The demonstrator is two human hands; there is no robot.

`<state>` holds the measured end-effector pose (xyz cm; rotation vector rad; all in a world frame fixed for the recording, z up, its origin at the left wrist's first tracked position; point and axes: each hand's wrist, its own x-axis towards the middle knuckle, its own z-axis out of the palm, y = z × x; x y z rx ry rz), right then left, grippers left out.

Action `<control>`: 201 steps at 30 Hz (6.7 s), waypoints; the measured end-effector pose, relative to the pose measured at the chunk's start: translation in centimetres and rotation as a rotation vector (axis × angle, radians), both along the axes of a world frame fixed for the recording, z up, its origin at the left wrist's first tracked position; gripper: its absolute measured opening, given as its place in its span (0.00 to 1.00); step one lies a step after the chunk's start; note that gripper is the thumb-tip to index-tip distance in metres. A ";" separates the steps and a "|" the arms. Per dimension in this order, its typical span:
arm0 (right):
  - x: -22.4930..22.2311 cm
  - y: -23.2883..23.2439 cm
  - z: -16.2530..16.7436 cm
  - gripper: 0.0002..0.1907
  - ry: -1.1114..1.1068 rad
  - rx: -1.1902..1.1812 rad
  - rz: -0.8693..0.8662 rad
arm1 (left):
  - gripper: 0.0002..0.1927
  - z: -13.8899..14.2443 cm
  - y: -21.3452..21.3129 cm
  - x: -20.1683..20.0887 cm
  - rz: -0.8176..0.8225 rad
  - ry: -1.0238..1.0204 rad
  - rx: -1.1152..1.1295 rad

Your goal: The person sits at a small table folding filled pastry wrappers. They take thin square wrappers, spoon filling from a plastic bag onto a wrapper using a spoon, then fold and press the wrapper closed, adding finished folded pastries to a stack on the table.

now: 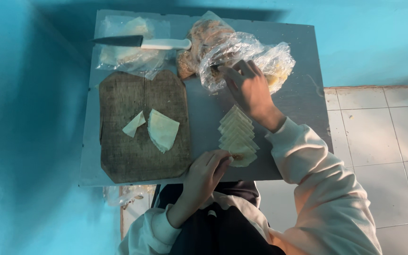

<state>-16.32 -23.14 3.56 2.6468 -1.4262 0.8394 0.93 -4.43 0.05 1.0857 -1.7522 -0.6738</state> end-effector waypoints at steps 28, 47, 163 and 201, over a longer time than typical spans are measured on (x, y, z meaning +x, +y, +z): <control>-6.4 20.6 -4.0 0.14 -0.328 0.120 -0.352 | 0.13 -0.2 -0.1 -2.6 0.102 -0.315 -0.315; -5.2 21.1 -3.8 0.14 -0.498 0.227 -0.360 | 0.14 -0.4 0.2 -2.1 0.036 -0.260 -0.306; -6.8 16.9 -1.8 0.11 -0.367 0.484 0.138 | 0.07 -0.5 -2.0 -2.0 -0.048 -0.278 -0.109; -7.9 17.8 -3.4 0.19 -0.070 0.122 0.302 | 0.10 -0.6 1.0 -3.4 0.111 -0.447 -0.112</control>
